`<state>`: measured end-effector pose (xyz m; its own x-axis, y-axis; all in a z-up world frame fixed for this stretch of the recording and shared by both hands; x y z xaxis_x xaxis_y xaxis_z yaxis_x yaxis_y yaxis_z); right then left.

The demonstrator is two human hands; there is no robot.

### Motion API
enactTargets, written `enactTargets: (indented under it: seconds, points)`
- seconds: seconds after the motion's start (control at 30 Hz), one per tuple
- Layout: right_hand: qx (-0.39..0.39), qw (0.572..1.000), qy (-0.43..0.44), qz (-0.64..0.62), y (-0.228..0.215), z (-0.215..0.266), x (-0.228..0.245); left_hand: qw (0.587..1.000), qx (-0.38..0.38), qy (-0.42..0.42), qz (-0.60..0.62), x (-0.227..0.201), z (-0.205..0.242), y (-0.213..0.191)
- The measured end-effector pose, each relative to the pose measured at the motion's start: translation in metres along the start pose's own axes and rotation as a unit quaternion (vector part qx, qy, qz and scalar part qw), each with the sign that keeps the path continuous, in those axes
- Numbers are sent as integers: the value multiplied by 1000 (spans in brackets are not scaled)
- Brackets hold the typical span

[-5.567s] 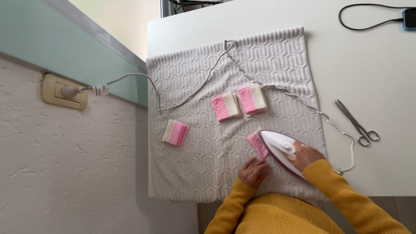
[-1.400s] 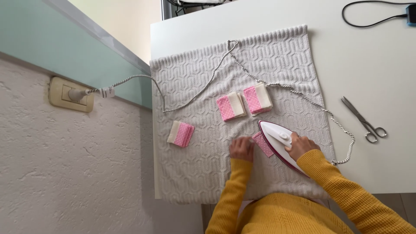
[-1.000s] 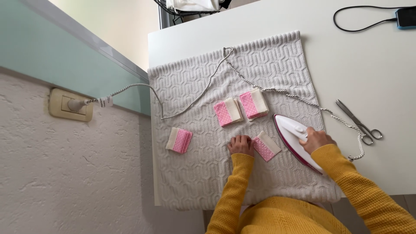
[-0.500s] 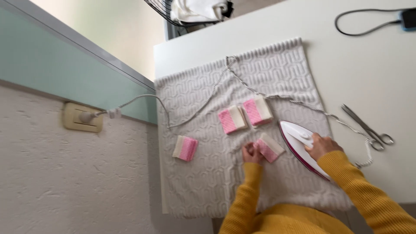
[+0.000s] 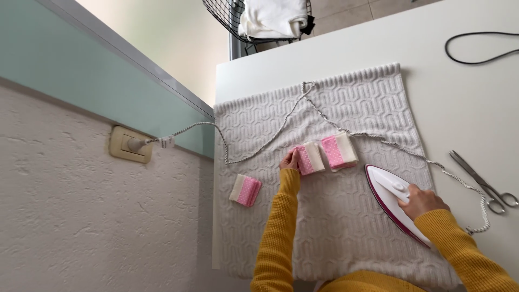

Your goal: Ironing small rectangular pieces of fabric on a table.

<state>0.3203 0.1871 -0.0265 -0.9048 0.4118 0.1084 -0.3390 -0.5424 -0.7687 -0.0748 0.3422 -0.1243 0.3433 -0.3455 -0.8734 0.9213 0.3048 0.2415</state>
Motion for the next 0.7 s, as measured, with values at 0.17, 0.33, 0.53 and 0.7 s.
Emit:
enactTargets:
  seconds: [0.17,0.33,0.53,0.7]
  points:
    - [-4,1000,-31,-2,10,-13,-2,995,-51,87,2,-22,5,-36]
    - [-12,1000,-17,0,10,-16,-8,712,-192,458,-496,-112,97,-97]
    - [9,1000,-6,-12,12,-18,-10,651,-245,370,-616,-117,128,-163]
    - [-11,1000,-5,-1,11,-17,-8,659,-230,368,-614,-108,117,-180]
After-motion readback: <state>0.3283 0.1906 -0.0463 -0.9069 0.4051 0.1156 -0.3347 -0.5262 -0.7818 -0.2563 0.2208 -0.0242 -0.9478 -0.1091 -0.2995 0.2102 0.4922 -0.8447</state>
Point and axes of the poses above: each hand's wrist, its own z-axis away from the middle knuckle, its own y-axis out of the palm, x = y × z, the point moved 9 cm from there along -z, towards the middle knuckle, and after that the axes turned 4 degrees about -z, right-handed, at the moved point
